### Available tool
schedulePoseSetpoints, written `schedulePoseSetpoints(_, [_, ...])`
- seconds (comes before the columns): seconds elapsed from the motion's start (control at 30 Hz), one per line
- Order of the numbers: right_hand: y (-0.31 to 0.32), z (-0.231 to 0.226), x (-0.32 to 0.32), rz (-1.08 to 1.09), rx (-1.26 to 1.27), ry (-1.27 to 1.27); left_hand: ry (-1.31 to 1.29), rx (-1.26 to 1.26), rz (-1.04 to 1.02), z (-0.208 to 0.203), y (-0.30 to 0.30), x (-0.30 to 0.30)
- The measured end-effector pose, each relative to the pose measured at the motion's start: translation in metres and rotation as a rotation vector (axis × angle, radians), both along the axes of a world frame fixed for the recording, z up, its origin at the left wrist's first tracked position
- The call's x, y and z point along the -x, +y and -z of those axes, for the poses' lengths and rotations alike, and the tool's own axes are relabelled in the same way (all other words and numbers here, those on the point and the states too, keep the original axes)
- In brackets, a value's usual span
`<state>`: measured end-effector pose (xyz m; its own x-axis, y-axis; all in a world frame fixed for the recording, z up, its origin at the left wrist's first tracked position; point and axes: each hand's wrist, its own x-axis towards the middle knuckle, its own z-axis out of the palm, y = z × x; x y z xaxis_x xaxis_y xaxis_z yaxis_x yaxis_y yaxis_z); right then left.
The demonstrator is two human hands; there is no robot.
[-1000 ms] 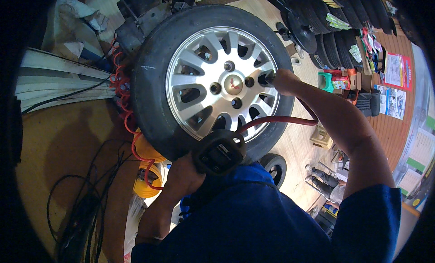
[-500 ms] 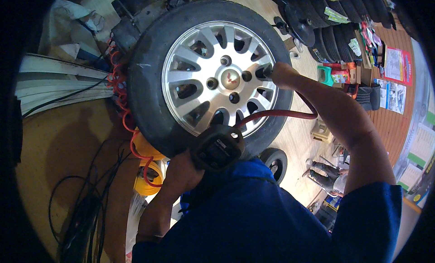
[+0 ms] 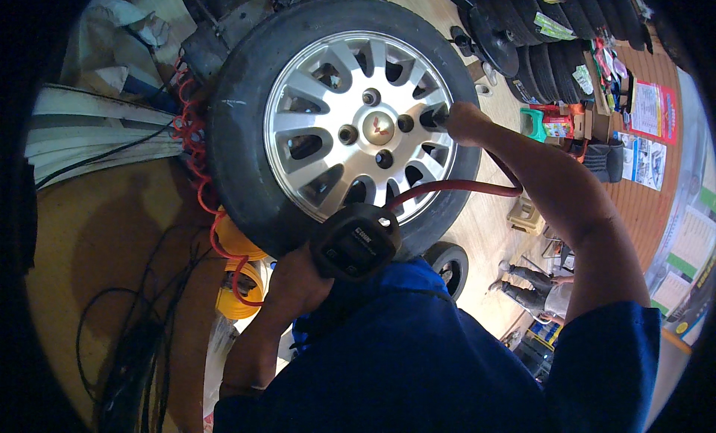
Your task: The person removes the valve cap from a car tire mounted on a balancing machine, then uses a digital tire inflator to fill the tire with air. After inflating, the person removes the tire from the machine and rolls it across the garage floor.
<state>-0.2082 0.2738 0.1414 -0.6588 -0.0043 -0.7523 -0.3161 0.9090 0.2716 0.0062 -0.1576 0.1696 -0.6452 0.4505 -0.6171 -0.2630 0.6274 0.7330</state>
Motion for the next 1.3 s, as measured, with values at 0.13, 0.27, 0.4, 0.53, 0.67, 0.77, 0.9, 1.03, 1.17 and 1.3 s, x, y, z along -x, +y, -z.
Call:
schedulePoseSetpoints(0.13, [-0.002, -0.003, 0.001, -0.279, -0.094, -0.087, -0.019, 0.002, 0.008, 0.002, 0.0, 0.0])
schedulePoseSetpoints(0.27, [-0.01, -0.008, -0.001, 0.091, -0.026, 0.008, -0.042, 0.018, 0.013, 0.005, 0.001, -0.001])
schedulePoseSetpoints(0.4, [-0.017, -0.013, 0.0, -0.016, -0.068, -0.038, 0.002, -0.018, -0.003, 0.005, 0.0, -0.002])
schedulePoseSetpoints(0.53, [-0.02, -0.015, 0.001, -0.164, -0.16, -0.119, 0.03, -0.022, -0.016, 0.006, 0.0, -0.003])
schedulePoseSetpoints(0.67, [-0.022, -0.016, 0.001, 0.02, -0.044, -0.045, 0.031, -0.013, -0.015, 0.006, 0.0, -0.003])
schedulePoseSetpoints(0.77, [-0.022, -0.016, 0.0, 0.045, -0.033, -0.027, 0.025, -0.021, -0.006, 0.005, 0.0, -0.002])
schedulePoseSetpoints(0.9, [-0.023, -0.013, 0.0, 0.2, 0.013, 0.069, 0.006, 0.006, 0.021, 0.005, 0.0, -0.002])
schedulePoseSetpoints(1.03, [-0.026, -0.016, 0.0, 0.259, -0.01, 0.065, -0.003, -0.001, 0.007, 0.007, 0.001, -0.003])
schedulePoseSetpoints(1.17, [-0.031, -0.022, 0.0, 0.153, -0.003, 0.021, 0.002, -0.015, -0.017, 0.01, 0.001, -0.005])
schedulePoseSetpoints(1.3, [-0.028, -0.02, -0.002, 0.258, 0.014, 0.081, 0.019, -0.005, -0.003, 0.011, 0.001, -0.006])
